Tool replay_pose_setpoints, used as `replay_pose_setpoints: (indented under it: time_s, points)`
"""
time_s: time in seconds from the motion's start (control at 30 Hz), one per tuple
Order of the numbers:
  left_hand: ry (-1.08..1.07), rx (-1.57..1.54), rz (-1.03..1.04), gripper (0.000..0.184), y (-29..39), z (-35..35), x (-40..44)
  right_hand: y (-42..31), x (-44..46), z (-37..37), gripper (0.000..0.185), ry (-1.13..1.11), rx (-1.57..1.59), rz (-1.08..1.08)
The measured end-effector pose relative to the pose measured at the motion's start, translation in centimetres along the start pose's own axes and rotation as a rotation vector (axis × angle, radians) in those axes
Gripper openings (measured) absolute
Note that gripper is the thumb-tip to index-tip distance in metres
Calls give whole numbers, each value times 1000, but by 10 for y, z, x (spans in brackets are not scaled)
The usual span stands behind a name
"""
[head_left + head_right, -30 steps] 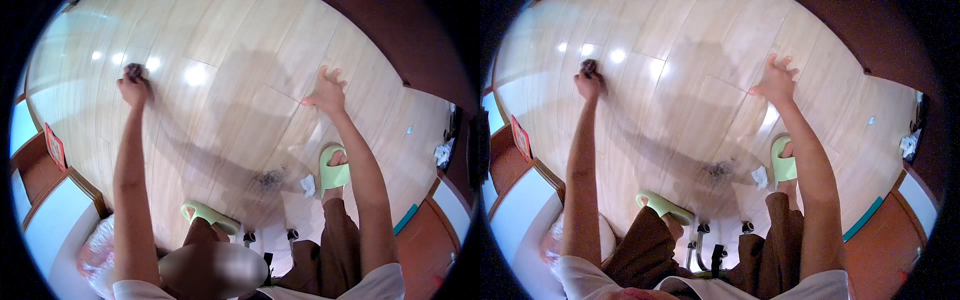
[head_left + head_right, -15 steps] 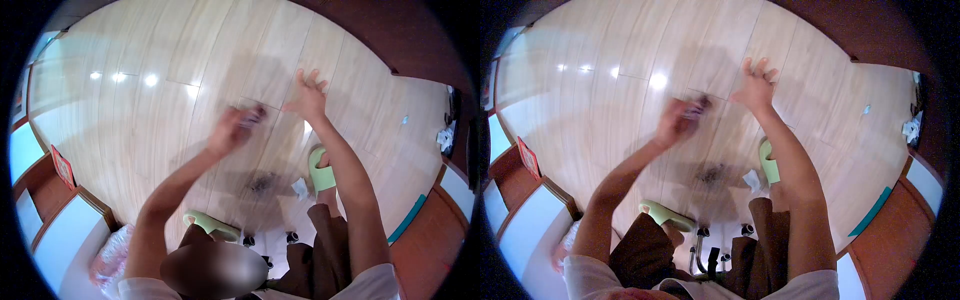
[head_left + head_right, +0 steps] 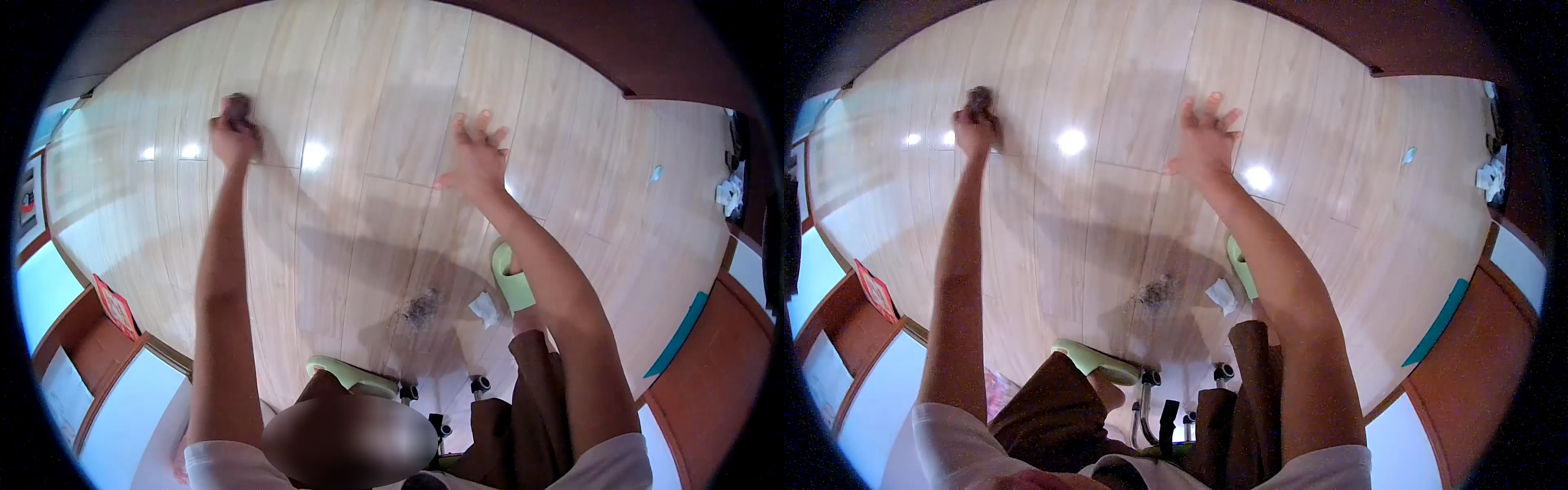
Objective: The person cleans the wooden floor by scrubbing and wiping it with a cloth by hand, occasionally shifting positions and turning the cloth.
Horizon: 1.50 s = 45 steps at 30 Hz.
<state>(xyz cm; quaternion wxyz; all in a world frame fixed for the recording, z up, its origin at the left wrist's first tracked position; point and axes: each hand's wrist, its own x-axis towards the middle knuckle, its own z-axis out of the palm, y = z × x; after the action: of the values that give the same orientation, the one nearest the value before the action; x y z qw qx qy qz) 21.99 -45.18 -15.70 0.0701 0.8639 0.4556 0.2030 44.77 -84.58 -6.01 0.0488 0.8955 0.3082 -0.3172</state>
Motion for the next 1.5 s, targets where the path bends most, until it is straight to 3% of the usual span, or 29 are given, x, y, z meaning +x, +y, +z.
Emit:
replay_pose_setpoints:
  time_s: [0.13, 0.27, 0.37, 0.5, 0.6, 0.63, 0.7, 0.77, 0.9, 0.97, 1.1, 1.23, 1.3, 1.33, 1.4, 1.43, 1.47, 1.5]
  points:
    - [-154, -303, 312, 37, 119, -24, -90, 4, 2, 3, 128, 6, 25, -13]
    - [-539, -537, 410, 49, 181, -58, -197, 1, -5, -6, 123, 18, 14, 13]
    - [-805, -836, 386, 44, 185, -88, -213, 2, -6, -1, 121, 25, 17, 5]
    - [-579, -761, 517, 21, 107, -77, -140, 4, -6, -2, 122, 2, 28, 10]
    - [38, -155, 186, 11, -35, -45, -30, 7, -4, 1, 123, -2, 34, 6]
    - [78, 66, 100, 13, -76, -37, 2, 9, -1, 2, 124, 1, 35, 3]
    - [62, -71, -420, 16, -87, -40, 44, 10, 2, 9, 124, 4, 38, 0]
    - [60, -348, -661, 19, -38, -43, 62, 8, 2, 9, 124, 26, 19, -4]
    - [12, -19, -126, 23, 31, 33, 66, 11, -1, 7, 124, 50, 48, -26]
    - [-20, -331, 119, 22, 92, 50, 34, 9, -3, 2, 123, 27, 41, -14]
    - [-184, -468, 420, 34, 222, 19, -78, 8, -4, 5, 121, 54, 54, 6]
    - [-679, -617, 613, 51, 255, -39, -161, 29, -10, 12, 116, 157, 199, -98]
    - [-661, -779, 622, 58, 229, -43, -163, 62, -11, 13, 113, 270, 261, -147]
    - [-486, -666, 712, 49, 205, -35, -148, 82, -15, 11, 112, 367, 255, -147]
    - [-423, -871, 323, 26, 156, -21, -83, 122, -12, 4, 123, 420, 133, 4]
    - [-361, -992, 136, 15, 131, -14, -51, 129, -11, -9, 126, 307, 127, 117]
    - [-122, -508, 272, 11, 100, -10, 0, 134, -11, -27, 130, 193, 119, 229]
    - [-118, -377, 78, 12, 34, 26, 52, 140, -8, -36, 133, 76, 111, 339]
